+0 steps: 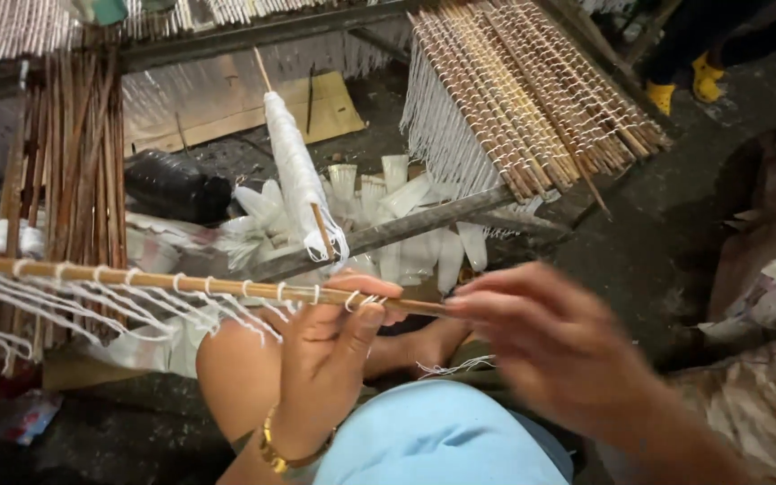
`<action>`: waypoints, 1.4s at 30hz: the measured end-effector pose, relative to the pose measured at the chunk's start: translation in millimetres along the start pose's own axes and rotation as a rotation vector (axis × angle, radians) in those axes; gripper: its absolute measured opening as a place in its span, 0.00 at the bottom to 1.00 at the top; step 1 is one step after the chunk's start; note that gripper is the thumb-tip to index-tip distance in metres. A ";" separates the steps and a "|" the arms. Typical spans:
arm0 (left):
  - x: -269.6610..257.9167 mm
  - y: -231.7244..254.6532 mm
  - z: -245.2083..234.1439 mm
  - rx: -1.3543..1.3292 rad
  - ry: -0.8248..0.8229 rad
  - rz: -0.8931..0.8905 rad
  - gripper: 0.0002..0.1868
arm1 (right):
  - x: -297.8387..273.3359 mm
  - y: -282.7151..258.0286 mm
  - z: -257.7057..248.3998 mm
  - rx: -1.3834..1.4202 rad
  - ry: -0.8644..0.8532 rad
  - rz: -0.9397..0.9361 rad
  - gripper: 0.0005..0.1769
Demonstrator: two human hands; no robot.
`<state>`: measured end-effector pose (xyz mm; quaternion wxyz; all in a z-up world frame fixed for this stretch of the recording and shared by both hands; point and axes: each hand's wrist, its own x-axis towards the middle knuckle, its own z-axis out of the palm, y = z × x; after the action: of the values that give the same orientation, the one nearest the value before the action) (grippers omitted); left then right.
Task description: Attaching white wicks to a wooden stick by hand, likely for candle making.
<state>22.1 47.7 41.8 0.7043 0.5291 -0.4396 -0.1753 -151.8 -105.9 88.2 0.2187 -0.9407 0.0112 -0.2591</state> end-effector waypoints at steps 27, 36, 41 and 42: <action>-1.0 -45.7 8.2 -0.335 0.038 -0.083 0.09 | 7.4 14.9 33.5 0.109 0.186 0.074 0.12; 0.7 -49.0 44.1 -1.448 -0.143 -0.205 0.19 | 6.8 19.6 38.7 0.128 0.211 0.100 0.10; -0.7 -59.2 48.0 -1.466 -0.102 -0.164 0.18 | 1.8 32.3 36.1 0.157 0.197 0.050 0.15; 0.8 -58.6 49.4 -1.431 -0.088 -0.223 0.17 | -1.3 38.4 36.2 0.135 0.199 0.055 0.17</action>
<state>-4.4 -4.3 -7.9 0.8377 -0.0275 -0.1885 -0.5118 -131.5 -125.8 43.6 0.2866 -0.8927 0.0412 -0.3453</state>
